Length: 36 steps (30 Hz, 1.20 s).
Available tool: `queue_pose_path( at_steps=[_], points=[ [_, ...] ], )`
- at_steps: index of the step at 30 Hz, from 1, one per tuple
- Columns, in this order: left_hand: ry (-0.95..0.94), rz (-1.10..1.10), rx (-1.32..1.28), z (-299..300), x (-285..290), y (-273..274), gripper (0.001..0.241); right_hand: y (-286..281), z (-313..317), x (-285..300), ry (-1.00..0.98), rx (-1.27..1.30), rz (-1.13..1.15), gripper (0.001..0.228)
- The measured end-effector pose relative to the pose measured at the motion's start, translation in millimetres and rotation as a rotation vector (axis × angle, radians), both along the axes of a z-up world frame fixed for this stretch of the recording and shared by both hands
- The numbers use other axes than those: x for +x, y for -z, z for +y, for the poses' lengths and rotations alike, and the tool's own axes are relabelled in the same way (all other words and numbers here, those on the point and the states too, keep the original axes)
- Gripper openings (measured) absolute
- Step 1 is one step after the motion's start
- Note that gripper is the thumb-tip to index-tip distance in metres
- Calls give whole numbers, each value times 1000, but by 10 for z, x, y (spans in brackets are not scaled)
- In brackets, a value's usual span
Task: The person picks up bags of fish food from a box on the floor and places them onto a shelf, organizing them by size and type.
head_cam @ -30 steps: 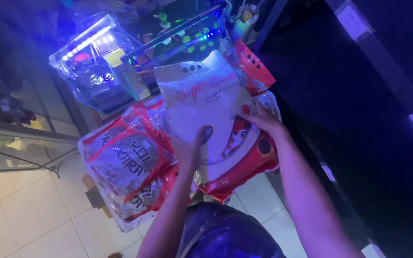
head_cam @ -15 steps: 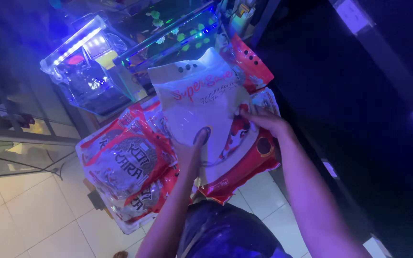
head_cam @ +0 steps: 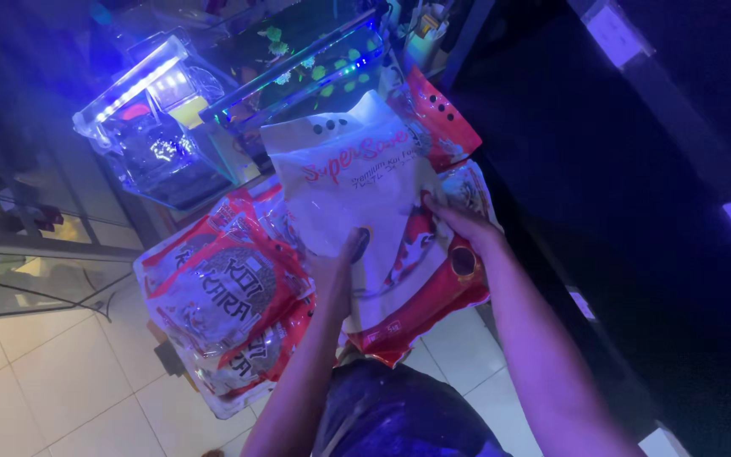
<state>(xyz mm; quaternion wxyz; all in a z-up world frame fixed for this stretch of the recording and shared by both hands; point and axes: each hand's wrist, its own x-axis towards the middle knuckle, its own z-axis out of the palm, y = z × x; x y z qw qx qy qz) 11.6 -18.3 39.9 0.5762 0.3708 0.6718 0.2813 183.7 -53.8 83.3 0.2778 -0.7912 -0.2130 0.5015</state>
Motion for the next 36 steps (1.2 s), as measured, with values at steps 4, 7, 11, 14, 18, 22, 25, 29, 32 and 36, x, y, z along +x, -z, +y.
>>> queue_pose_path(
  at_steps=[4, 7, 11, 14, 18, 22, 25, 29, 32, 36],
  points=[
    [26, 5, -9, -13, 9, -322, 115, -24, -7, -11, 23, 73, 52, 107],
    [13, -24, -9, -20, -8, -203, 115, -59, -30, -28, 6, 43, 20, 107],
    [2, -88, 46, -42, 4, -187, 108, -27, -54, -43, 9, 94, 15, 103],
    [19, -95, 75, -70, -17, -172, 103, 151, -125, 12, 28, 193, 39, 89],
    [118, -25, -8, -84, -53, -262, 94, 210, -280, 45, 78, 278, 34, 70],
    [168, 2, -19, -120, -82, -190, 92, 155, -389, -41, 135, 253, 28, 68],
    [191, -8, -8, -153, -97, -105, 93, 201, -432, -30, 173, 243, 30, 66],
    [230, -66, 80, -194, -85, -187, 88, 201, -467, -14, 159, 203, -55, 75],
    [252, -159, 167, -157, -76, -178, 86, 173, -533, 50, 169, 345, -62, 65],
    [304, -288, 370, -6, -46, -205, 93, -142, -430, -43, 143, 640, -85, 61]
  ],
)
